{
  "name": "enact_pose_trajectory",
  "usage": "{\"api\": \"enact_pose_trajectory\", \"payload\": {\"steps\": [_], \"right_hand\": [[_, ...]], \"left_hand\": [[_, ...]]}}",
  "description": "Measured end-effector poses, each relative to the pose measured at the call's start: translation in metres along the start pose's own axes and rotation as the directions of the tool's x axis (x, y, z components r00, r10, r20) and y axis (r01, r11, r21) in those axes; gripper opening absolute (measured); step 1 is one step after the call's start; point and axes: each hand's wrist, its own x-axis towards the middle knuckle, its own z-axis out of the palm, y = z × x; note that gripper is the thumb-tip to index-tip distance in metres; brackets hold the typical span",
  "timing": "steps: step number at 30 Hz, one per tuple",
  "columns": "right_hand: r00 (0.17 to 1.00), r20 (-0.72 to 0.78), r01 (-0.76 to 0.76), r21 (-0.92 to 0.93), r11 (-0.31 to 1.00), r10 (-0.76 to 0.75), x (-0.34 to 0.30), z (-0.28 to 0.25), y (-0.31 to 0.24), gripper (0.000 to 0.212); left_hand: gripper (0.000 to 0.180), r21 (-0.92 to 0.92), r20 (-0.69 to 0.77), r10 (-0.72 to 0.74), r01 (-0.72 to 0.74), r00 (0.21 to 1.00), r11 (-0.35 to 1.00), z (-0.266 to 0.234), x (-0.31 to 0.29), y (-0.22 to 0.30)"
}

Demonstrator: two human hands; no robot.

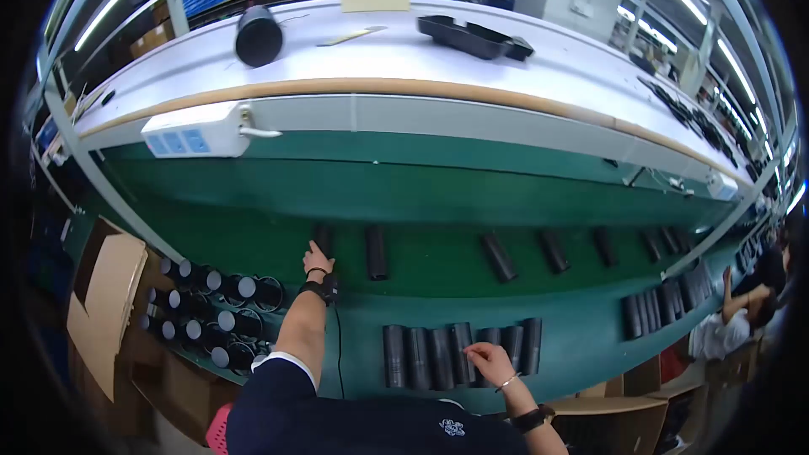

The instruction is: The person picks up black cylinders from a conveyor belt, presses caps onto their ends, and places them back down. They then gather several of the capped cylinders and arrange them inside a cardboard box.

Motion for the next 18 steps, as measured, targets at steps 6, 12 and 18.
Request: {"api": "enact_pose_trajectory", "payload": {"steps": [6,12,18], "right_hand": [[0.856,0.271,0.509,-0.29,0.811,-0.44,-0.016,-0.027,-0.215,0.009],[0.256,0.445,0.915,-0.398,0.066,-0.859,-0.025,0.026,-0.407,0.008],[0.005,0.101,0.735,-0.675,-0.065,-0.995,0.048,0.078,-0.527,0.03]], "left_hand": [[0.072,0.098,-0.273,0.193,-0.172,0.942,0.98,-0.019,-0.055,0.051],[0.05,-0.506,-0.121,0.329,-0.343,0.937,0.792,-0.041,-0.166,0.028],[0.022,-0.799,0.093,0.592,-0.294,0.801,0.524,-0.054,-0.243,-0.023]]}}
